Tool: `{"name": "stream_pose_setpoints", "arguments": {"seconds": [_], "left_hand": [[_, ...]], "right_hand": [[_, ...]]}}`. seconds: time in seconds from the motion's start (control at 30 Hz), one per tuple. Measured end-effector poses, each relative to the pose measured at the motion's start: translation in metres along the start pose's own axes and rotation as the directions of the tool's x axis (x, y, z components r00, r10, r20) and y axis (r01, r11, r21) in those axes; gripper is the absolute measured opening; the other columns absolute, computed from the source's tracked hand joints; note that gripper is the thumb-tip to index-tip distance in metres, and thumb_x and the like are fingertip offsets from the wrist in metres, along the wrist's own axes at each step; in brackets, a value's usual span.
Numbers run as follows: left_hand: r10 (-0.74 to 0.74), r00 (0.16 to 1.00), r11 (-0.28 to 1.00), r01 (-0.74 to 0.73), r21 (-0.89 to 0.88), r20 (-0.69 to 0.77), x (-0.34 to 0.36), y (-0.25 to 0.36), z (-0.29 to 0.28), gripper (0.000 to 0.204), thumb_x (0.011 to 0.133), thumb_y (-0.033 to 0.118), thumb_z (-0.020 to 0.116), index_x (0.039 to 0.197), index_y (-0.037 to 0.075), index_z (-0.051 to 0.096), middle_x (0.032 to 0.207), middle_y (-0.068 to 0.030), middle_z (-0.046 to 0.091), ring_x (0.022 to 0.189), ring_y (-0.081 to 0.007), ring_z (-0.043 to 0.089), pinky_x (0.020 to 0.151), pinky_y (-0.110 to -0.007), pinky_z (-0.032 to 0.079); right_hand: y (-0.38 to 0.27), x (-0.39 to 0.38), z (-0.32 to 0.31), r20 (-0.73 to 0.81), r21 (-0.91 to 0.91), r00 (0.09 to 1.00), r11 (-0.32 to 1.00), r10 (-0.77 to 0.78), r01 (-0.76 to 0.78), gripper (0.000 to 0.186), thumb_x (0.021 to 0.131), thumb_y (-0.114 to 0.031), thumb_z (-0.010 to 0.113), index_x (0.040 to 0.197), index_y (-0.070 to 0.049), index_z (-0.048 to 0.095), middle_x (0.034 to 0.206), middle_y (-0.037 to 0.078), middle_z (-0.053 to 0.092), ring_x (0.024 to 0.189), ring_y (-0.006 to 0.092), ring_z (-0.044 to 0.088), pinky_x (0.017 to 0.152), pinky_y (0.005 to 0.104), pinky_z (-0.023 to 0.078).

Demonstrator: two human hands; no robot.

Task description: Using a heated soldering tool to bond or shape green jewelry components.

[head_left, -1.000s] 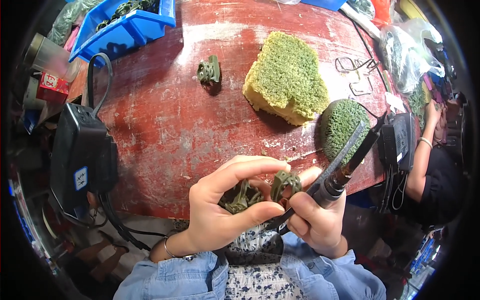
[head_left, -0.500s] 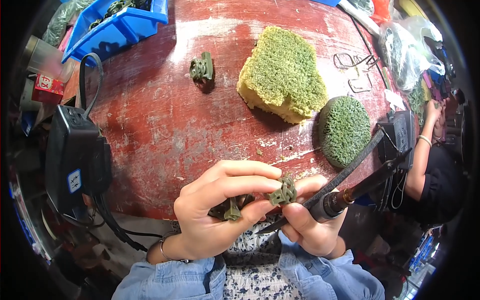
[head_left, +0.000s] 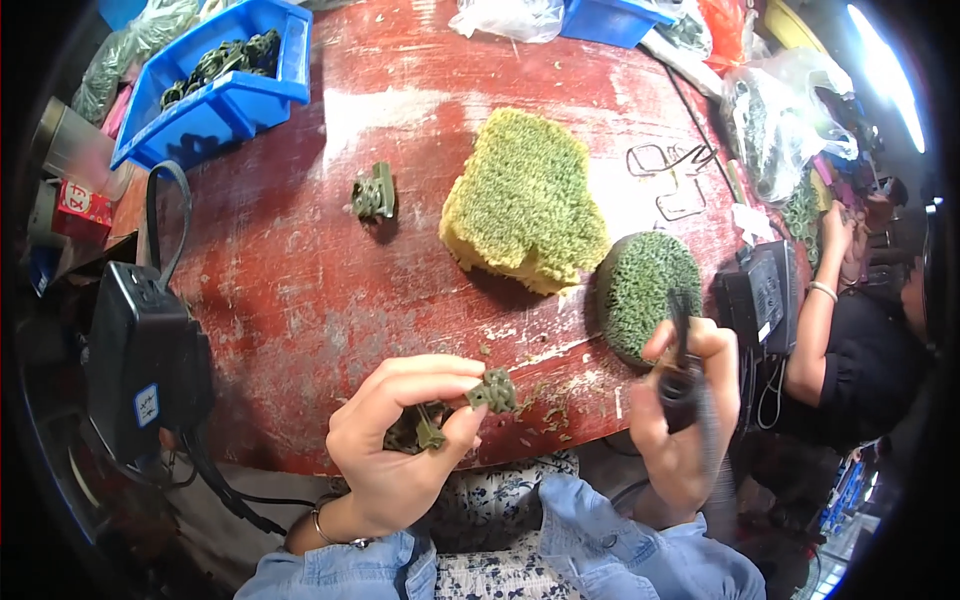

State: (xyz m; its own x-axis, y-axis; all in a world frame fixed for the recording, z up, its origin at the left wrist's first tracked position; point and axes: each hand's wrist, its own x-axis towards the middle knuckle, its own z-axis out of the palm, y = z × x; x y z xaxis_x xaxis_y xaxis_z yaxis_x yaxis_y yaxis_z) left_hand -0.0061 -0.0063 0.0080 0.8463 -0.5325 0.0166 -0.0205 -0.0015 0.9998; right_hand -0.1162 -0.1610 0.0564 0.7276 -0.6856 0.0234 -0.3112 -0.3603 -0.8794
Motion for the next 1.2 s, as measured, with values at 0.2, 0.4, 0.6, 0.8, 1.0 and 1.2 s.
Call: {"name": "stream_pose_setpoints", "arguments": {"seconds": [0.2,0.4,0.6,0.8,1.0,1.2], "left_hand": [[-0.111,0.993,0.992,0.107,-0.072,-0.046,-0.003,0.000,0.001,0.019,0.066,-0.007,0.067,0.083,0.000,0.061,0.088,-0.0135,0.064,0.078,-0.0188,0.063,0.068,-0.027,0.051],[-0.017,0.998,1.000,0.017,-0.008,-0.065,-0.003,-0.005,-0.001,0.020,0.066,-0.007,0.068,0.083,0.000,0.061,0.090,-0.0133,0.064,0.080,-0.0181,0.062,0.068,-0.027,0.051],[-0.002,0.998,1.000,0.000,-0.024,-0.068,0.001,-0.005,0.000,0.020,0.066,-0.006,0.068,0.083,0.000,0.061,0.092,-0.0138,0.063,0.084,-0.0193,0.061,0.072,-0.028,0.049],[-0.010,0.997,1.000,0.011,0.007,-0.081,0.000,-0.006,0.001,0.020,0.067,-0.005,0.068,0.085,0.001,0.061,0.094,-0.0142,0.062,0.084,-0.0201,0.061,0.072,-0.028,0.049],[0.030,0.998,0.997,-0.026,0.074,-0.055,-0.001,-0.008,-0.001,0.023,0.065,-0.006,0.068,0.086,0.000,0.062,0.095,-0.0151,0.061,0.085,-0.0206,0.061,0.072,-0.029,0.050],[0.151,0.983,0.965,-0.170,0.199,0.106,0.001,-0.015,-0.010,0.019,0.076,-0.001,0.066,0.089,-0.003,0.052,0.102,-0.0196,0.051,0.069,-0.0161,0.059,0.053,-0.023,0.054]], "right_hand": [[0.020,0.001,0.004,-0.046,-0.474,0.978,0.866,-0.205,0.159,0.032,0.067,-0.014,0.076,0.087,0.002,0.056,0.071,0.014,0.052,0.058,0.0252,0.053,0.055,0.0302,0.044],[0.023,-0.002,0.004,-0.052,-0.579,0.981,0.806,-0.189,0.124,0.027,0.072,-0.014,0.073,0.085,0.003,0.056,0.064,0.013,0.054,0.053,0.0243,0.055,0.051,0.0301,0.044],[0.032,-0.021,-0.001,-0.086,-0.478,0.958,0.855,-0.275,0.202,0.039,0.076,-0.036,0.069,0.083,0.001,0.058,0.059,0.008,0.054,0.048,0.0192,0.055,0.046,0.0284,0.044],[0.046,-0.039,0.008,0.200,-0.405,0.927,0.835,-0.318,0.373,0.045,0.072,-0.043,0.070,0.081,0.000,0.058,0.056,0.005,0.052,0.044,0.0187,0.053,0.040,0.0271,0.042],[0.043,-0.037,0.009,0.243,-0.387,0.916,0.834,-0.319,0.393,0.045,0.067,-0.038,0.076,0.079,0.001,0.058,0.056,0.005,0.051,0.043,0.0174,0.052,0.039,0.0263,0.041],[0.041,-0.034,0.009,0.264,-0.402,0.908,0.819,-0.324,0.409,0.045,0.065,-0.037,0.077,0.079,0.001,0.057,0.056,0.004,0.050,0.042,0.0168,0.051,0.039,0.0260,0.041]]}}
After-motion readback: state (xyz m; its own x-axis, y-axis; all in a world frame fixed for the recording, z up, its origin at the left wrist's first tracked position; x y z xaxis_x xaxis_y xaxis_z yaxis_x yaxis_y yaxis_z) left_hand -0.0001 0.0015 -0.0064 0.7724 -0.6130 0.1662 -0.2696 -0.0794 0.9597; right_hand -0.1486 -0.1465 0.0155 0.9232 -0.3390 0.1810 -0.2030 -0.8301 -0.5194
